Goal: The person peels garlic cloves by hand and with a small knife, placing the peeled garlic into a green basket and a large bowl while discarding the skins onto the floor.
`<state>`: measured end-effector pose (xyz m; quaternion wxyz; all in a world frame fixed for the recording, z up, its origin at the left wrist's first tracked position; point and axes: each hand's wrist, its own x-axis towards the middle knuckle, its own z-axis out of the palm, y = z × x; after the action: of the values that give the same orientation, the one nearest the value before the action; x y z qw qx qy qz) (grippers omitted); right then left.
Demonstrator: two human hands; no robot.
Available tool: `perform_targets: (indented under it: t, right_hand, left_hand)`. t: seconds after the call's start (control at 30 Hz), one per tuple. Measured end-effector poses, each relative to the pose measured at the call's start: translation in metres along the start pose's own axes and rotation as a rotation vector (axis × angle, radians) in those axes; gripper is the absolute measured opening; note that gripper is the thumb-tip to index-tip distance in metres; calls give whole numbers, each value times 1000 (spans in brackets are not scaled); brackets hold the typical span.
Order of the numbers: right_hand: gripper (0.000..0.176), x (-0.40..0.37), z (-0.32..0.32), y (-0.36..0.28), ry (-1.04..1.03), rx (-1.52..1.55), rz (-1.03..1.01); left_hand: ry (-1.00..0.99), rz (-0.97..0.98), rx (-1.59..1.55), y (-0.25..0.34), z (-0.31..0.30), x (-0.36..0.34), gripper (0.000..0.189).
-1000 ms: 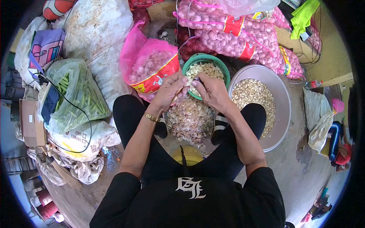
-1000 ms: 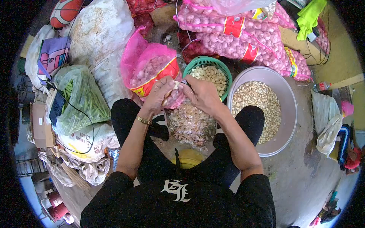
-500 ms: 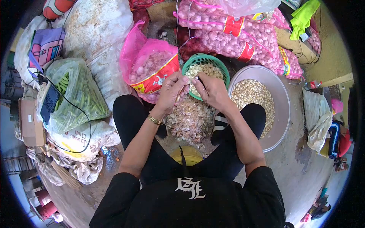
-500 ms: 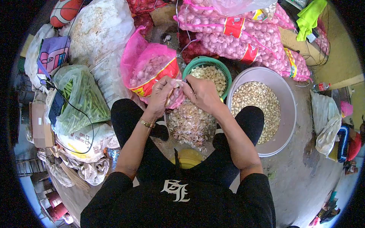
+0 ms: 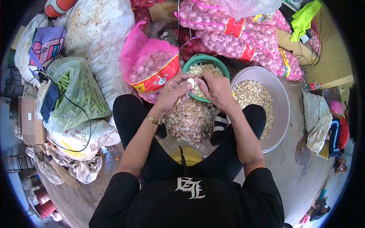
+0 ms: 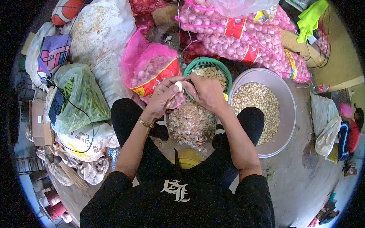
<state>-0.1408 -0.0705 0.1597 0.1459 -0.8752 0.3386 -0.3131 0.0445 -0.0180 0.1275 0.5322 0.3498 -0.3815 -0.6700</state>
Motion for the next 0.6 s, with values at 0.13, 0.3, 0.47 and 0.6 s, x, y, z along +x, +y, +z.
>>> perform_targets:
  t: [0.13,0.3,0.47,0.6]
  right_hand:
    - [23,-2,0,3,7,108,0]
    - [30,-1,-2,1,40,217,76]
    - [27,-1,-1,3,-26,158,39]
    - [25,-1,-1,2,-19,139,27]
  left_hand:
    - [-4,39,67,6,-4,1,36]
    - [8,47,159,3,-10,2,28]
    - [11,11,205,5,-8,0,22]
    - [31,8,214,9,-4,0,23]
